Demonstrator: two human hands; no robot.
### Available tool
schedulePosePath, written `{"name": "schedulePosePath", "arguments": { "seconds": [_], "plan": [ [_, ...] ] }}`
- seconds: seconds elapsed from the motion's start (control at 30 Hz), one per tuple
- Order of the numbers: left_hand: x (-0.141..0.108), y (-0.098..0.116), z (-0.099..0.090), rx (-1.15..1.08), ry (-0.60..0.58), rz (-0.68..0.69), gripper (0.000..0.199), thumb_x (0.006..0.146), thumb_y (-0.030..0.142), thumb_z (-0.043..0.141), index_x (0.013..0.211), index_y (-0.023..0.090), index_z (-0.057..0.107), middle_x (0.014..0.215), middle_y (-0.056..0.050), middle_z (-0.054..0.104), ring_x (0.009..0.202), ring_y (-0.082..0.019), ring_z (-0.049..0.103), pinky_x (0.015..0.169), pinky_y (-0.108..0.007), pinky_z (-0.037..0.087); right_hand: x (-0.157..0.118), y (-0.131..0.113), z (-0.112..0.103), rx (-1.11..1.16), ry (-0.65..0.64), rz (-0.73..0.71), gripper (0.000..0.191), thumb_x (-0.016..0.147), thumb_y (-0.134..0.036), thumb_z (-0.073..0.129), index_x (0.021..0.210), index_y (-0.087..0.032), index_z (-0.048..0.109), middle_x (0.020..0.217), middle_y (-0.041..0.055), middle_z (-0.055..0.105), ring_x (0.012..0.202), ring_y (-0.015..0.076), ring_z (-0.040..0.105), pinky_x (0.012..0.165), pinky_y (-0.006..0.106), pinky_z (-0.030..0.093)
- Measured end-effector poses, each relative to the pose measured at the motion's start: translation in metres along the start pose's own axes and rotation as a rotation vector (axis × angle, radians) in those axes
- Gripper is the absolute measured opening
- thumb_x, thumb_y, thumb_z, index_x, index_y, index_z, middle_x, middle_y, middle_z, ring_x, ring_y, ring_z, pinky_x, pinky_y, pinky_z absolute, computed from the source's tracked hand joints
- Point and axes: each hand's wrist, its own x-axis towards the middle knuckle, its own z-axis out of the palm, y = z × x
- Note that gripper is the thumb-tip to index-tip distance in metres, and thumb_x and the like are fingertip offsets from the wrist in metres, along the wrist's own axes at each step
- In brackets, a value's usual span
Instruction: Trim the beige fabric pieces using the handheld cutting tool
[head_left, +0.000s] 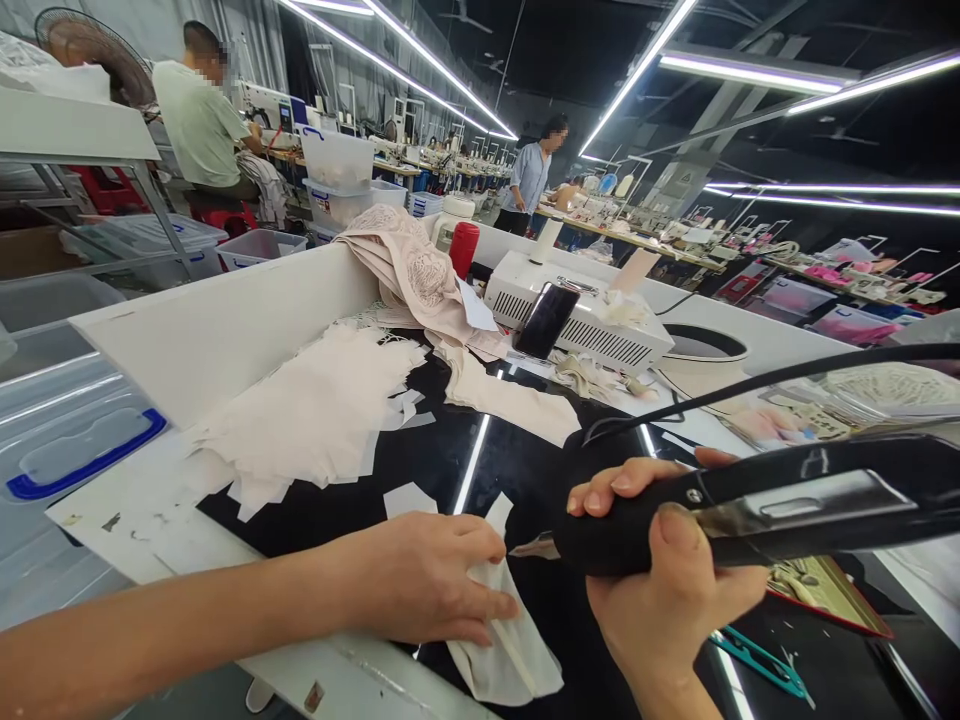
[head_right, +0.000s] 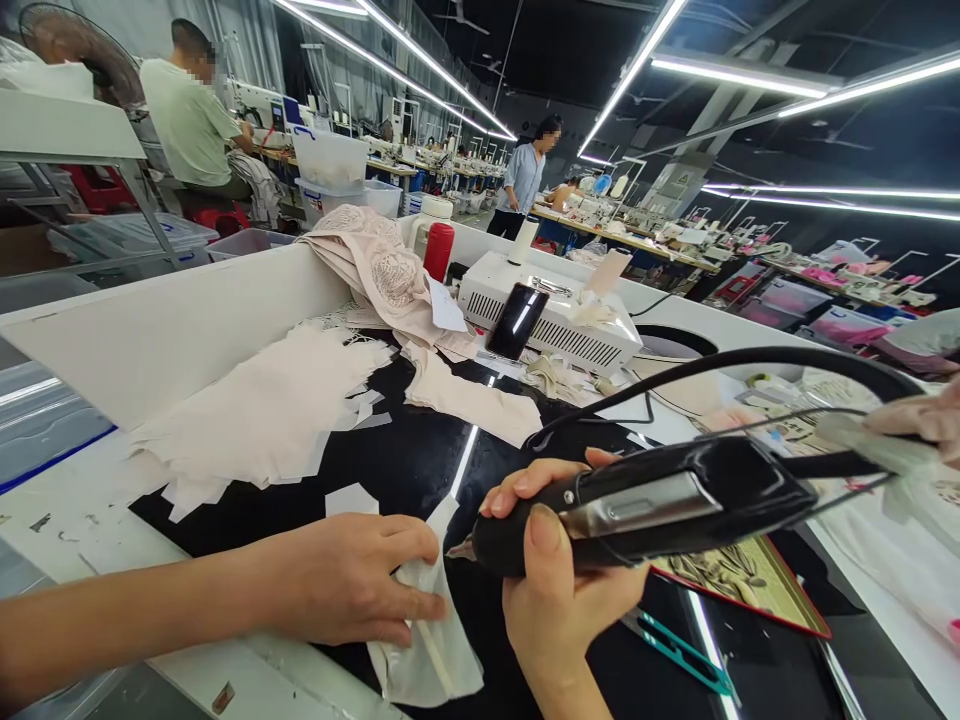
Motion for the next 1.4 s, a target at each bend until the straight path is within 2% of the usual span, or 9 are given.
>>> {"name": "schedulePosePath", "arguments": {
  "seconds": [0.43, 0.57, 0.63, 0.77, 0.83, 0.93, 1.1, 1.23, 1.4],
  "plan": [
    [-0.004, -0.001, -0.001, -0.010, -0.038, -0.013, 0.032, 0.105, 0.042, 0.066, 0.131, 0.023, 0.071, 0.120, -0.012, 0.064, 0.109, -0.025, 0.067, 0.093, -0.034, 0.058, -0.001, 0.010, 0.006, 0.033, -0.035, 0.008, 0.039, 0.086, -0.027, 0.080, 0.118, -0.027, 0.058, 0.079, -0.0052, 0.065, 0.058, 0.0132, 0.061, 0.052, 0.029, 0.057],
    [-0.004, -0.001, -0.006, -0.009, -0.031, -0.007, 0.037, 0.105, 0.043, 0.067, 0.135, 0.021, 0.067, 0.121, -0.012, 0.065, 0.104, -0.025, 0.068, 0.088, -0.033, 0.059, -0.003, 0.013, 0.004, 0.037, -0.044, 0.006, 0.039, 0.088, -0.028, 0.080, 0.120, -0.027, 0.057, 0.082, -0.0049, 0.066, 0.060, 0.0135, 0.062, 0.055, 0.031, 0.058],
    [-0.002, -0.003, -0.013, -0.001, -0.046, -0.009, 0.032, 0.106, 0.041, 0.064, 0.129, 0.019, 0.067, 0.120, -0.011, 0.066, 0.102, -0.024, 0.069, 0.088, -0.033, 0.059, -0.004, 0.015, 0.004, 0.031, -0.050, 0.004, 0.040, 0.088, -0.028, 0.080, 0.122, -0.027, 0.057, 0.082, -0.0049, 0.067, 0.060, 0.0135, 0.063, 0.057, 0.032, 0.059],
    [0.008, -0.012, -0.029, 0.015, -0.088, -0.005, 0.020, 0.111, 0.029, 0.054, 0.107, 0.015, 0.067, 0.119, -0.013, 0.067, 0.107, -0.023, 0.068, 0.096, -0.032, 0.057, -0.005, 0.016, 0.006, 0.041, -0.052, 0.007, 0.040, 0.089, -0.025, 0.079, 0.123, -0.027, 0.057, 0.083, -0.0049, 0.068, 0.059, 0.0133, 0.065, 0.056, 0.030, 0.058],
    [0.013, -0.018, -0.032, -0.006, -0.103, 0.026, 0.018, 0.110, 0.025, 0.052, 0.104, 0.016, 0.066, 0.120, -0.013, 0.067, 0.111, -0.023, 0.068, 0.100, -0.033, 0.056, -0.005, 0.015, 0.007, 0.049, -0.056, 0.004, 0.039, 0.089, -0.023, 0.078, 0.122, -0.028, 0.056, 0.083, -0.0054, 0.069, 0.058, 0.0128, 0.065, 0.055, 0.029, 0.057],
    [0.017, -0.028, -0.030, -0.087, -0.110, 0.057, 0.016, 0.109, 0.019, 0.051, 0.107, 0.015, 0.066, 0.121, -0.013, 0.068, 0.116, -0.024, 0.067, 0.104, -0.033, 0.055, -0.005, 0.014, 0.009, 0.046, -0.054, 0.003, 0.035, 0.090, -0.022, 0.077, 0.117, -0.028, 0.056, 0.083, -0.0066, 0.068, 0.058, 0.0119, 0.065, 0.055, 0.028, 0.058],
    [0.015, -0.037, -0.023, -0.180, -0.114, 0.033, 0.019, 0.111, 0.021, 0.049, 0.113, 0.017, 0.068, 0.117, -0.011, 0.071, 0.111, -0.022, 0.068, 0.102, -0.031, 0.056, -0.005, 0.014, 0.011, 0.038, -0.063, -0.012, 0.033, 0.088, -0.021, 0.077, 0.111, -0.028, 0.054, 0.082, -0.0072, 0.069, 0.057, 0.0118, 0.064, 0.054, 0.027, 0.057],
    [0.011, -0.038, -0.027, -0.214, -0.131, 0.019, 0.019, 0.111, 0.020, 0.049, 0.114, 0.017, 0.067, 0.117, -0.011, 0.071, 0.112, -0.022, 0.067, 0.101, -0.031, 0.056, -0.004, 0.015, 0.011, 0.034, -0.065, -0.019, 0.034, 0.087, -0.018, 0.076, 0.111, -0.028, 0.055, 0.081, -0.0076, 0.068, 0.056, 0.0107, 0.061, 0.051, 0.024, 0.053],
    [0.007, -0.038, -0.031, -0.255, -0.140, -0.003, 0.019, 0.111, 0.020, 0.049, 0.114, 0.017, 0.067, 0.118, -0.011, 0.071, 0.112, -0.021, 0.067, 0.100, -0.031, 0.057, -0.004, 0.016, 0.012, 0.015, -0.050, -0.016, 0.036, 0.086, -0.017, 0.075, 0.113, -0.028, 0.054, 0.080, -0.0076, 0.068, 0.057, 0.0110, 0.061, 0.053, 0.026, 0.055]
  ]
}}
